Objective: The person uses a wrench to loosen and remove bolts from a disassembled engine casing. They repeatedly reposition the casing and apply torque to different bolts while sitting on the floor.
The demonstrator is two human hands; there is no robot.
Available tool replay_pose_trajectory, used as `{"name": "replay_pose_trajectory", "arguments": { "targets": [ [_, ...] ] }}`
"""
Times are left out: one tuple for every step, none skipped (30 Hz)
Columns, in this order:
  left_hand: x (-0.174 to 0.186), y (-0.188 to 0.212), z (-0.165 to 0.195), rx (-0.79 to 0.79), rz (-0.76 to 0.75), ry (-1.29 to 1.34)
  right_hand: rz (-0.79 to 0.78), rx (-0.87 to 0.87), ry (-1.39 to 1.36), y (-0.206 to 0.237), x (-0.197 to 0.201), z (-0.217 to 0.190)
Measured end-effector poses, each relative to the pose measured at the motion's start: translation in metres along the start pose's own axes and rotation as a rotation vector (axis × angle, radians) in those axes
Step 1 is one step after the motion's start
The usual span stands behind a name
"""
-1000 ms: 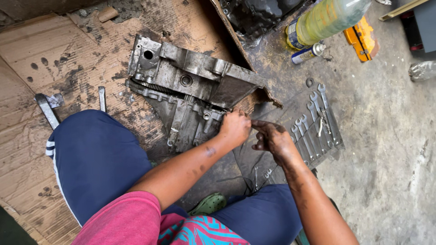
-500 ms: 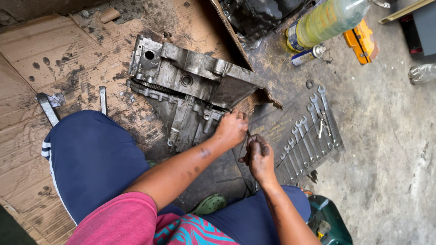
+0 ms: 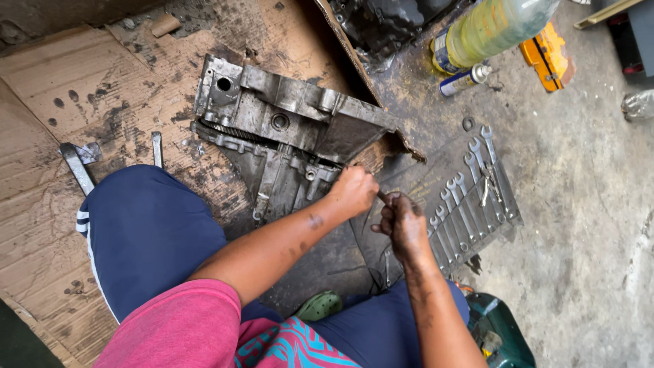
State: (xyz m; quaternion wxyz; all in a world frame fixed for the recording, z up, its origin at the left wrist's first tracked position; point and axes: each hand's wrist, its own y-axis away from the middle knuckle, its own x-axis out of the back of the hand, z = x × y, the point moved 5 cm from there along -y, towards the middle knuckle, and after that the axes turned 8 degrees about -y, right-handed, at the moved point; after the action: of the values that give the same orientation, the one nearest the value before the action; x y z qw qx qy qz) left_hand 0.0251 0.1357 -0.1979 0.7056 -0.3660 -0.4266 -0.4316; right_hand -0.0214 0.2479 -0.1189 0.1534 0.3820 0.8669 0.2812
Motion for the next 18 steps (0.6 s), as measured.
{"name": "replay_pose_trajectory", "arguments": {
  "targets": [
    [-0.004,-0.002,-0.001,-0.005,-0.033,-0.022,-0.021,-0.039,-0.027,-0.007,0.004,-0.003],
    [-0.005,-0.003,-0.004,0.014,-0.012,0.011,-0.041,-0.08,-0.053,-0.013,0.007,-0.005],
    [-0.006,-0.004,-0.006,0.033,0.01,0.047,-0.045,-0.103,-0.065,-0.018,0.011,-0.007],
    [-0.008,-0.003,-0.008,0.048,0.035,0.08,-0.049,-0.12,-0.078,-0.022,0.013,-0.008],
    [-0.007,-0.002,-0.009,0.047,0.095,0.115,-0.054,-0.138,-0.091,-0.023,0.015,-0.006],
    [-0.007,0.0,-0.01,0.049,0.146,0.154,-0.033,-0.117,-0.078,-0.023,0.016,-0.005],
    [-0.007,0.002,-0.011,0.053,0.188,0.2,-0.008,-0.105,-0.065,-0.021,0.017,-0.002],
    [-0.009,0.003,-0.01,0.039,0.175,0.181,0.017,-0.092,-0.054,-0.017,0.016,0.002],
    [-0.01,0.003,-0.009,0.021,0.169,0.155,-0.002,-0.079,-0.075,-0.012,0.012,0.005],
    [-0.01,0.004,-0.007,-0.003,0.171,0.124,-0.024,-0.054,-0.1,-0.006,0.007,0.007],
    [-0.011,0.003,-0.006,-0.028,0.144,0.088,-0.05,-0.027,-0.123,-0.002,0.002,0.007],
    [-0.011,0.002,-0.005,-0.044,0.114,0.053,-0.045,0.006,-0.103,0.001,-0.002,0.004],
    [-0.01,0.002,-0.005,-0.054,0.079,0.023,-0.04,0.031,-0.081,0.006,-0.004,0.0],
    [-0.008,0.001,-0.007,-0.031,0.089,0.063,-0.031,0.055,-0.06,0.009,-0.005,-0.004],
    [-0.007,0.001,-0.009,-0.015,0.101,0.102,-0.043,0.177,0.116,0.012,-0.007,-0.015],
    [-0.004,0.002,-0.01,0.001,0.117,0.137,-0.056,0.304,0.292,0.014,-0.009,-0.026],
    [-0.003,0.002,-0.01,0.001,0.094,0.092,-0.072,0.432,0.471,0.016,-0.011,-0.035],
    [-0.002,0.003,-0.01,0.003,0.068,0.047,-0.079,0.638,0.577,0.019,-0.013,-0.046]
  ]
}}
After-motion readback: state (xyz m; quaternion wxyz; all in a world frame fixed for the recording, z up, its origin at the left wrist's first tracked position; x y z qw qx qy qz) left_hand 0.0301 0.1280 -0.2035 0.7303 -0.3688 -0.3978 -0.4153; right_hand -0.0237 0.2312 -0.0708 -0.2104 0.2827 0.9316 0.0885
